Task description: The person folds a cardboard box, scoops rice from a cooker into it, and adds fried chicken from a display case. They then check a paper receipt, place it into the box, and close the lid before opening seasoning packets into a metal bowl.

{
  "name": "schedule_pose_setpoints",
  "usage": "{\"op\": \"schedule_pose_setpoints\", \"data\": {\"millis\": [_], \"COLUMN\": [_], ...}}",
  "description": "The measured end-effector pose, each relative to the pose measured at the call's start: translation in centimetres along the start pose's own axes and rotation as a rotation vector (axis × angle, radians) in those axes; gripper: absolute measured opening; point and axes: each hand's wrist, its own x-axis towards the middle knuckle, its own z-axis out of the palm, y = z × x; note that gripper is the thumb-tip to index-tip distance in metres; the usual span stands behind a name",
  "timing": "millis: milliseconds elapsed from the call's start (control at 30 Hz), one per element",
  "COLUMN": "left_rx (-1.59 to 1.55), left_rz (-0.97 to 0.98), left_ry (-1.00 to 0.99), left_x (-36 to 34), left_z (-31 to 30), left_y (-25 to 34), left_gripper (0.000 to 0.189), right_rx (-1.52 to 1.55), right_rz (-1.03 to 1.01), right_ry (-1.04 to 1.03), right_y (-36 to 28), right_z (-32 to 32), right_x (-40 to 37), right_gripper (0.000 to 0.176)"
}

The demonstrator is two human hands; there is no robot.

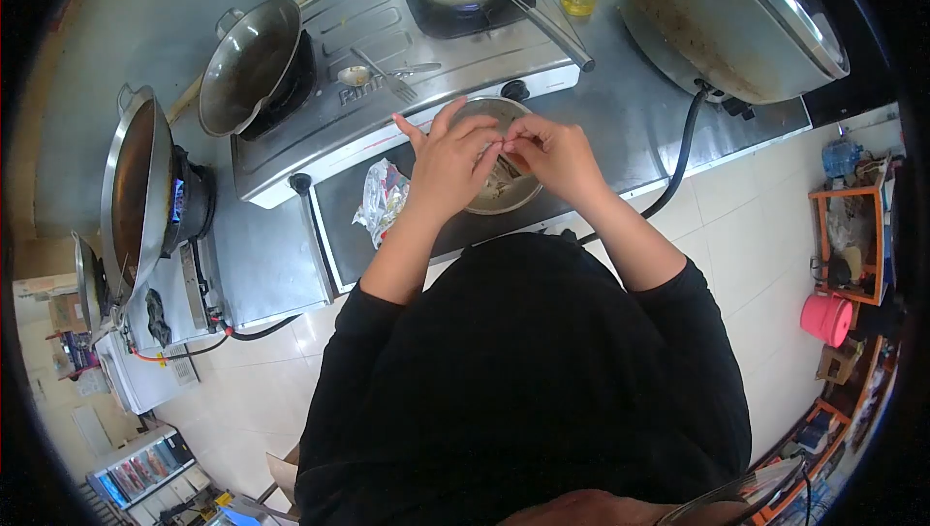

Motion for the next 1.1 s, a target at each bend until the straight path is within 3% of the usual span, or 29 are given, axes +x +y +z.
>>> {"op": "schedule_pose_setpoints", "data": {"millis": [267,433,667,733,833,967,1100], "left_rx": [-0.272,-0.567,-0.676,-0.629,-0.831,-0.882,-0.993], "left_rz": [-0.088,-0.224,-0.204,-0.187,-0.370,-0.394,-0.513], "left_ry": [-0.030,-0.046,-0.053,-0.055,-0.132,-0.047,-0.061], "left_x": [-0.2,-0.7,-0.7,-0.8,-0.6,-1.4,-1.7], "left_z": [0.6,1.2,1.2,1.6,1.8,3.3,2.6], "left_y": [-0.4,-0.7,-0.8,-1.6,-1.8,-3.2,-3.7], "left_gripper": [0.006,0.005,0.006,0.006,0.008,0.008,0.009], "right_rx": [-0.276,-0.275,-0.284,-0.262,-0.159,0.010,0.371], "right_rz": [-0.389,-0.492,-0.761,-0.672,-0.599,-0.594,-0.312], "right_ry": [0.019,-0.081,-0.056,-0.063,-0.072,-0.090,0.028], "right_y": [-0.5,0.1,1.7,1.3,1.7,2.7,5.4], "right_z": [-0.1,0.2,0.6,0.3,0.6,0.5,0.8], "right_x": [0.3,0.5,1.1,1.3,1.5,0.8,0.2], "right_gripper": [0.015,0.025,0.028,0.026,0.022,0.016,0.010]}}
